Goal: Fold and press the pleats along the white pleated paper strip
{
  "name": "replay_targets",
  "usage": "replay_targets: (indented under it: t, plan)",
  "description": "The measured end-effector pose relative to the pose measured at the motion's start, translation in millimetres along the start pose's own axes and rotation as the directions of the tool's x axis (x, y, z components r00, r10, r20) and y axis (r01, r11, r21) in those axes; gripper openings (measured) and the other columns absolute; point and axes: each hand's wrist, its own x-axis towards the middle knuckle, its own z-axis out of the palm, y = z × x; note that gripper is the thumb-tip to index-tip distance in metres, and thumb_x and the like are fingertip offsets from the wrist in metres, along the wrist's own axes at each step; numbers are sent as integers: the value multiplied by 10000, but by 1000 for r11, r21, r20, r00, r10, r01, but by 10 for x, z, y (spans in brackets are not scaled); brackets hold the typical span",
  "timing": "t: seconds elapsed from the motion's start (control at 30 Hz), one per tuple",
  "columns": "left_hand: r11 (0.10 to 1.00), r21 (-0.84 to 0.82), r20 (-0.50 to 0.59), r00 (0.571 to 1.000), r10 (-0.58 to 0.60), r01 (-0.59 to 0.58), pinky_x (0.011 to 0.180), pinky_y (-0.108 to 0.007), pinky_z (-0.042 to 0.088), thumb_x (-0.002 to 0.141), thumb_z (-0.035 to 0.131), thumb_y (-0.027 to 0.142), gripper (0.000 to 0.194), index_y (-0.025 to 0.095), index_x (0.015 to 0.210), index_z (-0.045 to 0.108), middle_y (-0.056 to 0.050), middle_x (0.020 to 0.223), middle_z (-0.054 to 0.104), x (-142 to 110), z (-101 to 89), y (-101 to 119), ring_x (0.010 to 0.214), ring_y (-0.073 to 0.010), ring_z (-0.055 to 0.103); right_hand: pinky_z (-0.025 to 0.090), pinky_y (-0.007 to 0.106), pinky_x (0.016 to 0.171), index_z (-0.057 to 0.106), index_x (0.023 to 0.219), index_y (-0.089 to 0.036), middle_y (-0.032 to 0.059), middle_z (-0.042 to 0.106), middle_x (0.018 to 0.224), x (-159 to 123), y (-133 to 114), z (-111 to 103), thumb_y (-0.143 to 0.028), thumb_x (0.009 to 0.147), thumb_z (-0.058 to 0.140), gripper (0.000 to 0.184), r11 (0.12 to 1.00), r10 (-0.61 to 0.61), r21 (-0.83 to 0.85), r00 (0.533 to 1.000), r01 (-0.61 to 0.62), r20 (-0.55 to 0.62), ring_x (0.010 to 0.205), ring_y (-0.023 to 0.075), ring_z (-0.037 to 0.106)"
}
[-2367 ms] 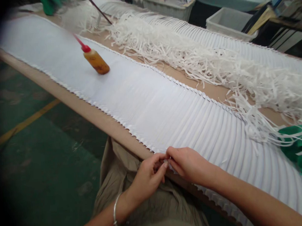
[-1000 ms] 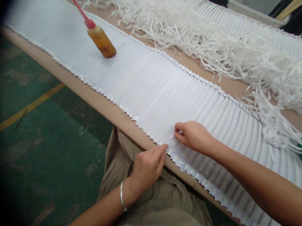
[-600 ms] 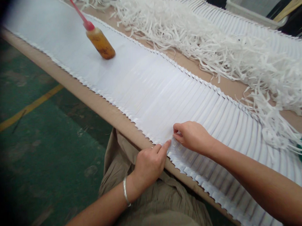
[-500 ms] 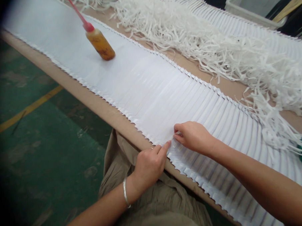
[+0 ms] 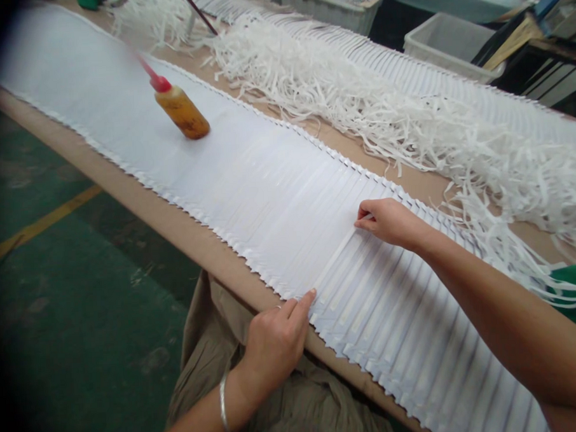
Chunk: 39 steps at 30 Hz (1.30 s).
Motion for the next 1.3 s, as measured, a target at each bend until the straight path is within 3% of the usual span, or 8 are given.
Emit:
replay_targets:
  t: [0.33, 0.47, 0.6, 0.8, 1.03, 1.3]
  plan:
    - [1000, -4, -5, 1000, 1, -1, 533, -310, 455, 904, 548, 97, 455, 169, 1353, 567, -31, 816, 661, -12, 37, -12, 632, -199, 632, 423, 260, 671, 687, 836, -209, 22, 737, 788, 64, 43, 49, -349, 859, 636, 150, 999, 32, -23, 999, -32, 11, 760, 179, 665]
    - [1000, -4, -39, 999, 6, -6, 518, -316, 452, 894, 553, 92, 450, 168, 1337, 571, -15, 799, 651, -6, 33, -20, 609, -192, 622, 405, 267, 637, 685, 805, -212, 30, 726, 770, 169, 309, -55, -380, 837, 646, 175, 995, 35, -85, 995, -42, -88, 729, 187, 649]
    - [1000, 2, -74, 997, 13, -13, 508, -320, 443, 889, 544, 79, 445, 160, 1325, 571, -14, 794, 652, -4, 21, -28, 590, -187, 614, 423, 271, 645, 684, 791, -211, 29, 713, 749, 325, 640, -174, -399, 827, 630, 199, 999, 22, -34, 987, -28, -159, 706, 183, 640]
    - [1000, -11, -74, 997, 19, -20, 521, -332, 454, 900, 531, 80, 459, 160, 1352, 545, -17, 811, 659, -25, 65, -39, 594, -192, 619, 423, 274, 646, 697, 826, -208, 21, 686, 731, 504, 921, -129, -400, 807, 611, 211, 995, 76, 76, 968, -60, -241, 673, 171, 598]
    - [999, -21, -80, 996, 31, -33, 521, -331, 447, 911, 499, 78, 463, 161, 1365, 534, -21, 813, 658, -46, 100, -60, 589, -190, 613, 392, 270, 621, 654, 783, -195, 20, 637, 675, 603, 1026, 6, -398, 803, 602, 211, 994, 70, 98, 941, -39, -332, 643, 157, 539]
    - [998, -45, -77, 996, 39, -43, 522, -337, 446, 912, 495, 78, 460, 155, 1363, 535, -26, 816, 665, -18, 84, -68, 595, -198, 619, 390, 269, 609, 645, 776, -195, 21, 640, 687, 639, 1015, -13, -384, 796, 599, 195, 995, 84, 82, 951, -62, -297, 630, 154, 537]
